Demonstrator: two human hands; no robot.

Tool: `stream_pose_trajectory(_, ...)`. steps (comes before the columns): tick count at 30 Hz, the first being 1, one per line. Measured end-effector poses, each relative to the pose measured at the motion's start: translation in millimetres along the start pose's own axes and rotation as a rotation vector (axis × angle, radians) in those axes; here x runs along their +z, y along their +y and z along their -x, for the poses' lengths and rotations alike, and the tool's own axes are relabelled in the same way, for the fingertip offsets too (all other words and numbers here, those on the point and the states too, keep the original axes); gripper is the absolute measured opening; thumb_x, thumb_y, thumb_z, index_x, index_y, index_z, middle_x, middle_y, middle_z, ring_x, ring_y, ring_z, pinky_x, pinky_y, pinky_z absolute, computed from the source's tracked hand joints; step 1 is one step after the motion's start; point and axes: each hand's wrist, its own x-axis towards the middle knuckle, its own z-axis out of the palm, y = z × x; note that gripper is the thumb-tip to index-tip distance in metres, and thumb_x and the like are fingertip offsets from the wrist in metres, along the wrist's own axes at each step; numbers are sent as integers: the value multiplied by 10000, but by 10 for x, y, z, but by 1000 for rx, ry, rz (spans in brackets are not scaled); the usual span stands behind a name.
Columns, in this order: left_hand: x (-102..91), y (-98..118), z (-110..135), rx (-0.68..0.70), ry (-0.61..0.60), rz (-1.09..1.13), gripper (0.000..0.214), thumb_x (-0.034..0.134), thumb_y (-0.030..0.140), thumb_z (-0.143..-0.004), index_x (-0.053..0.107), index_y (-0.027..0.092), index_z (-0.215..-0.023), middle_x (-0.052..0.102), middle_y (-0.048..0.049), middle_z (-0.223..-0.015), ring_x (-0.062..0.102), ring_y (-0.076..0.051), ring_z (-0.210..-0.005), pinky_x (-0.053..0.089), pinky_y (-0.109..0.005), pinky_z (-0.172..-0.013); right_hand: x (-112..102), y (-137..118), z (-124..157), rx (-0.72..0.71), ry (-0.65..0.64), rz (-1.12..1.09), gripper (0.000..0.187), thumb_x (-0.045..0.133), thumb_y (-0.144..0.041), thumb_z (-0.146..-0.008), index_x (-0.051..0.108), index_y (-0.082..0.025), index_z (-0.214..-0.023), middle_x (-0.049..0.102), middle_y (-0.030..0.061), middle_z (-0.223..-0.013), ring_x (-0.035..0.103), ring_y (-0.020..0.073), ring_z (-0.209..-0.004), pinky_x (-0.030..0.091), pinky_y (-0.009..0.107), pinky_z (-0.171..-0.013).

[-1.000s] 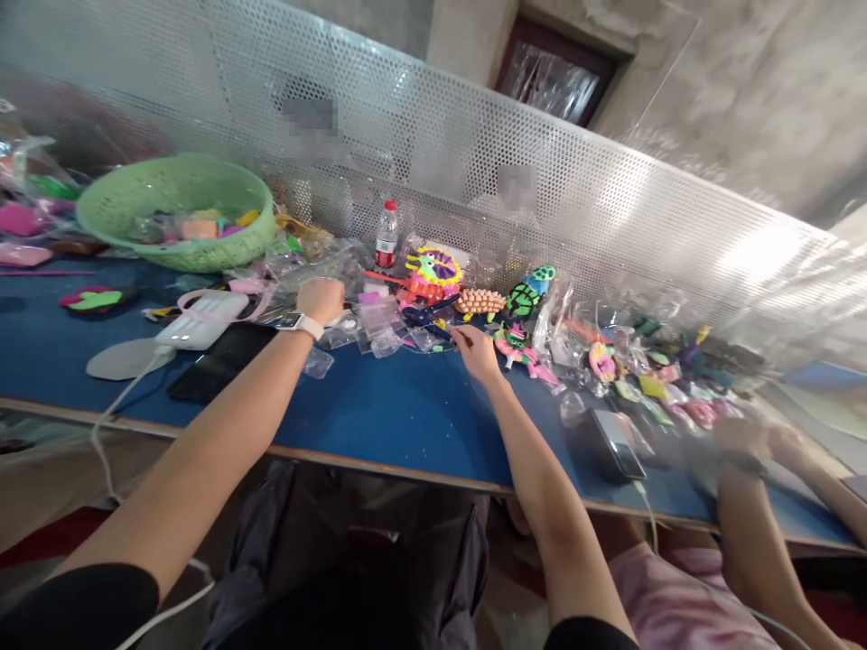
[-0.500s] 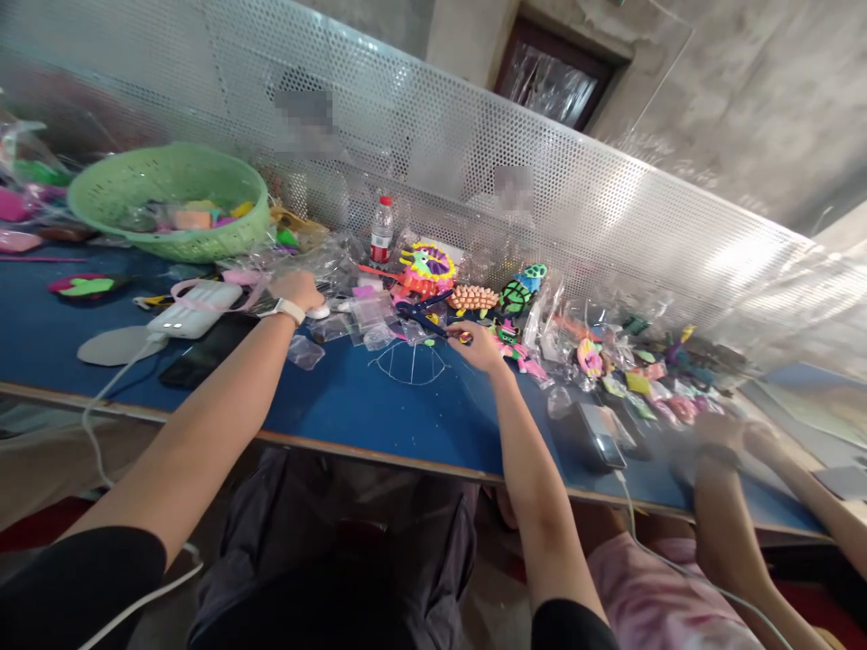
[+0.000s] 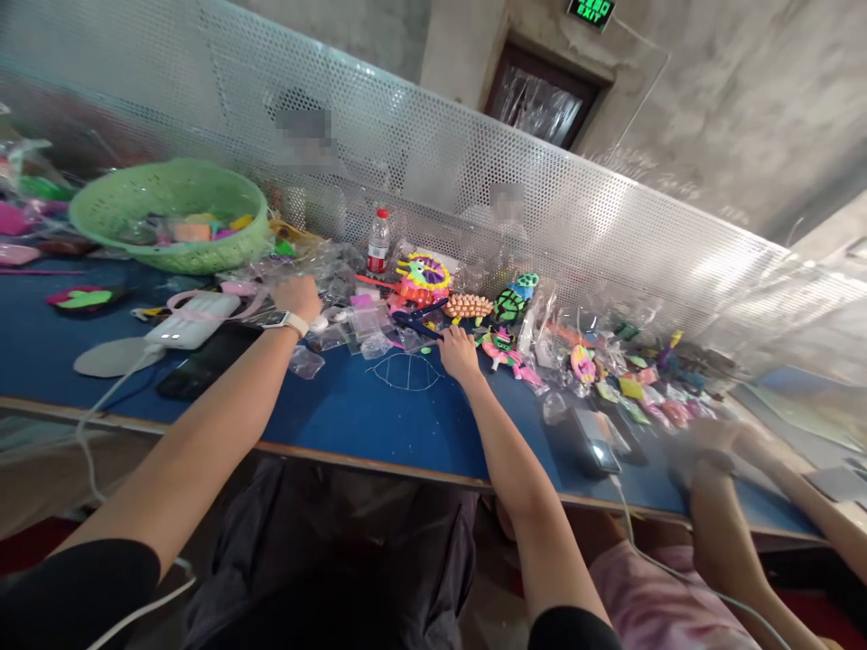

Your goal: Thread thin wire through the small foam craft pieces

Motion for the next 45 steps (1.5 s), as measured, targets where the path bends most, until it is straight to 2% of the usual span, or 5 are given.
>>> stream_pose_trajectory(11, -330, 282, 193, 88, 189, 2, 375, 444, 203, -1055, 753, 132, -1254, 798, -263, -1227, 754, -443, -1205, 551, -488, -961, 1, 104, -21, 57, 223, -243, 305, 406, -220, -1121, 670, -170, -1265, 751, 217, -1315, 687, 339, -1272, 491, 441, -1093)
stream_pose_trajectory(17, -45, 513, 215, 526, 25, 716, 223, 558, 334, -1052, 713, 174, -1071, 858, -135, -1053, 753, -207, -656, 620, -358, -731, 45, 68, -25, 212, 548, -762, 248, 452, -491, -1073, 546, -263, -1045, 740, 102, -978, 695, 262, -903, 567, 378, -858)
stream_pose_trajectory(23, 238, 709, 360, 647, -128, 1206, 394, 726, 566, -1016, 678, 176, -1009, 843, -119, -940, 639, -114, -467, 518, -250, -480, 83, -61, -11, 165, 389, -1048, 558, 481, -835, -989, 411, -309, -819, 495, -47, -629, 487, 174, -578, 409, 313, -594)
stream_pose_trajectory(40, 383, 767, 383, 570, -62, 1145, 228, 676, 395, -1066, 673, 171, -1019, 801, -54, -859, 552, -85, -425, 448, -233, -465, -10, -32, 39, 136, 486, -877, 400, 620, -425, -990, 464, -235, -1304, 645, -43, -729, 641, 233, -657, 508, 354, -714)
stream_pose_trajectory(45, -36, 748, 516, 891, 222, 762, 223, 639, 363, -1098, 755, 174, -1081, 830, -59, -893, 685, -130, -645, 519, -267, -676, -173, 125, 64, 116, 670, -794, 653, 581, -516, -1031, 320, -190, -1533, 732, 77, -983, 736, 292, -884, 588, 463, -909)
